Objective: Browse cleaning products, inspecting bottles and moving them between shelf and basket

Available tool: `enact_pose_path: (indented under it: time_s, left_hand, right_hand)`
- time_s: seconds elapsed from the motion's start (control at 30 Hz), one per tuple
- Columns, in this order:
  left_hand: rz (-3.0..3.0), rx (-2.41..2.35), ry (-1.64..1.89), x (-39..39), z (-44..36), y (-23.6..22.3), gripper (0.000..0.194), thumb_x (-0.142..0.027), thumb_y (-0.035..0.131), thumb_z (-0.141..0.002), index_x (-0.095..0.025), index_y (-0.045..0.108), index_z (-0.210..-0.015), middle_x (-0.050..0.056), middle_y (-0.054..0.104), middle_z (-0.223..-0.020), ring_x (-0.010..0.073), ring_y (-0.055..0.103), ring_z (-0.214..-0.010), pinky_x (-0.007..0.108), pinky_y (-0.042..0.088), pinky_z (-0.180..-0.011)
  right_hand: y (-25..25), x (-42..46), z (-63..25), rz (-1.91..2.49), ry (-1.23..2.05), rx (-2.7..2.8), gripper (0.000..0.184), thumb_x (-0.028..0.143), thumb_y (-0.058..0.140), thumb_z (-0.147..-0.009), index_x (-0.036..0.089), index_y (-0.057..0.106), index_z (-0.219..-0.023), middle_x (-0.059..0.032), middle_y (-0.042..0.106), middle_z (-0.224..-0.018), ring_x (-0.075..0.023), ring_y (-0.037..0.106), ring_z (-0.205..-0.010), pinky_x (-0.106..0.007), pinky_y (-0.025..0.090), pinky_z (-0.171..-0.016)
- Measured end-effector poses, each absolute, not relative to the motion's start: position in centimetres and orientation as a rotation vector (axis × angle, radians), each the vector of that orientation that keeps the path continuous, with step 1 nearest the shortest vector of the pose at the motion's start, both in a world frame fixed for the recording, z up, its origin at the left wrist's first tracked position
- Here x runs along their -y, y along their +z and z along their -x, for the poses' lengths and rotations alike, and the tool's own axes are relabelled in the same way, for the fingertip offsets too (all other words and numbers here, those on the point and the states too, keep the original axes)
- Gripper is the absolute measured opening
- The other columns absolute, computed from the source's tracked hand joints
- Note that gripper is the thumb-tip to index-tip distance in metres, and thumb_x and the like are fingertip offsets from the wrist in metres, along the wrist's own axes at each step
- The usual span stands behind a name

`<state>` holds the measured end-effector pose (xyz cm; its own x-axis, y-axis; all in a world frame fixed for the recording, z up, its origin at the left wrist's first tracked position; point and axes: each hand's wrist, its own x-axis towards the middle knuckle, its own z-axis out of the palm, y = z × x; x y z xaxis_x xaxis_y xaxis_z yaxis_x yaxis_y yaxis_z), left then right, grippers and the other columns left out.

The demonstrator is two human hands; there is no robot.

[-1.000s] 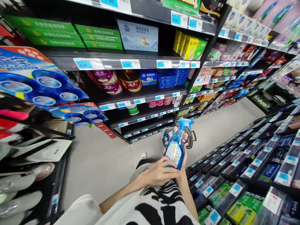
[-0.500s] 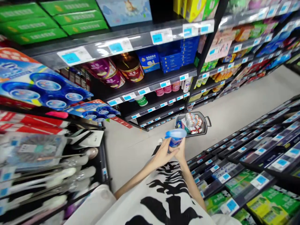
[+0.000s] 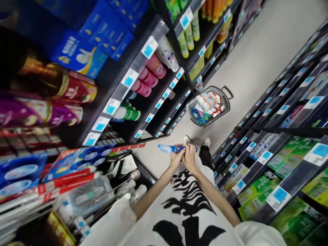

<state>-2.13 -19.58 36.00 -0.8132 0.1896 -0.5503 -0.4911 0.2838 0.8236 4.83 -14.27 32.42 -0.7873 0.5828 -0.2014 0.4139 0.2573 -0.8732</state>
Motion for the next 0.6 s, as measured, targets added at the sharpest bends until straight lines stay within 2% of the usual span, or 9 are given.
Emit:
enact_pose_path:
  time_s: [0.13, 0.27, 0.33, 0.43, 0.53, 0.6]
  left_hand:
    - [0.400, -1.994, 1.522, 21.5, 3.8, 32.0, 0.043, -0.035, 0.089, -0.063, -0.020, 0.064, -0.093, 0.005, 0.070, -0.099, 0.0213, 0.070, -0.095, 0.039, 0.054, -0.096]
    - [0.509, -2.032, 1.523, 23.8, 7.3, 26.6, 0.041, -0.038, 0.088, -0.063, -0.022, 0.061, -0.089, 0.006, 0.069, -0.103, 0.0230, 0.069, -0.098, 0.038, 0.055, -0.088]
    - [0.560, -2.084, 1.540, 24.8, 10.3, 23.0, 0.045, -0.041, 0.089, -0.061, -0.023, 0.058, -0.090, 0.005, 0.068, -0.105, 0.0230, 0.068, -0.102, 0.037, 0.055, -0.089]
    - [0.601, -2.190, 1.551, 25.9, 16.2, 17.2, 0.050, -0.043, 0.090, -0.062, -0.023, 0.055, -0.092, 0.004, 0.067, -0.109, 0.0211, 0.066, -0.107, 0.034, 0.052, -0.093]
    - [0.612, -2.319, 1.550, 27.2, 23.0, 12.1, 0.043, -0.044, 0.085, -0.075, -0.022, 0.054, -0.095, 0.004, 0.067, -0.116, 0.0185, 0.063, -0.115, 0.030, 0.049, -0.096]
    - [0.608, -2.398, 1.555, 28.1, 27.4, 9.6, 0.034, -0.040, 0.079, -0.084, -0.022, 0.054, -0.098, 0.005, 0.066, -0.125, 0.0177, 0.059, -0.124, 0.029, 0.048, -0.100]
  right_hand:
    - [30.2, 16.7, -3.8, 1.024, 1.737, 2.249, 0.052, 0.012, 0.050, -0.090, 0.014, 0.057, -0.141, -0.0218, 0.050, -0.147, -0.0359, 0.045, -0.140, -0.062, 0.039, -0.120]
    - [26.8, 20.3, -5.3, 1.300, 1.848, 1.951, 0.047, 0.024, 0.047, -0.101, 0.021, 0.056, -0.147, -0.0184, 0.044, -0.162, -0.0336, 0.044, -0.152, -0.063, 0.039, -0.125]
    - [24.8, 22.9, -7.1, 1.493, 1.900, 1.850, 0.043, 0.031, 0.051, -0.099, 0.024, 0.063, -0.140, -0.0173, 0.051, -0.158, -0.0362, 0.050, -0.149, -0.066, 0.043, -0.122]
    - [22.5, 27.1, -9.3, 1.786, 1.976, 1.718, 0.032, 0.039, 0.061, -0.090, 0.032, 0.076, -0.117, -0.0143, 0.069, -0.139, -0.0428, 0.066, -0.132, -0.068, 0.052, -0.113]
    - [22.0, 29.8, -9.8, 1.826, 2.193, 1.641, 0.027, 0.039, 0.061, -0.088, 0.037, 0.081, -0.106, -0.0104, 0.079, -0.119, -0.0432, 0.074, -0.117, -0.067, 0.057, -0.107]
    - [22.3, 30.4, -9.3, 1.787, 2.308, 1.663, 0.029, 0.039, 0.058, -0.091, 0.036, 0.082, -0.107, -0.0104, 0.080, -0.119, -0.0416, 0.075, -0.117, -0.065, 0.057, -0.106]
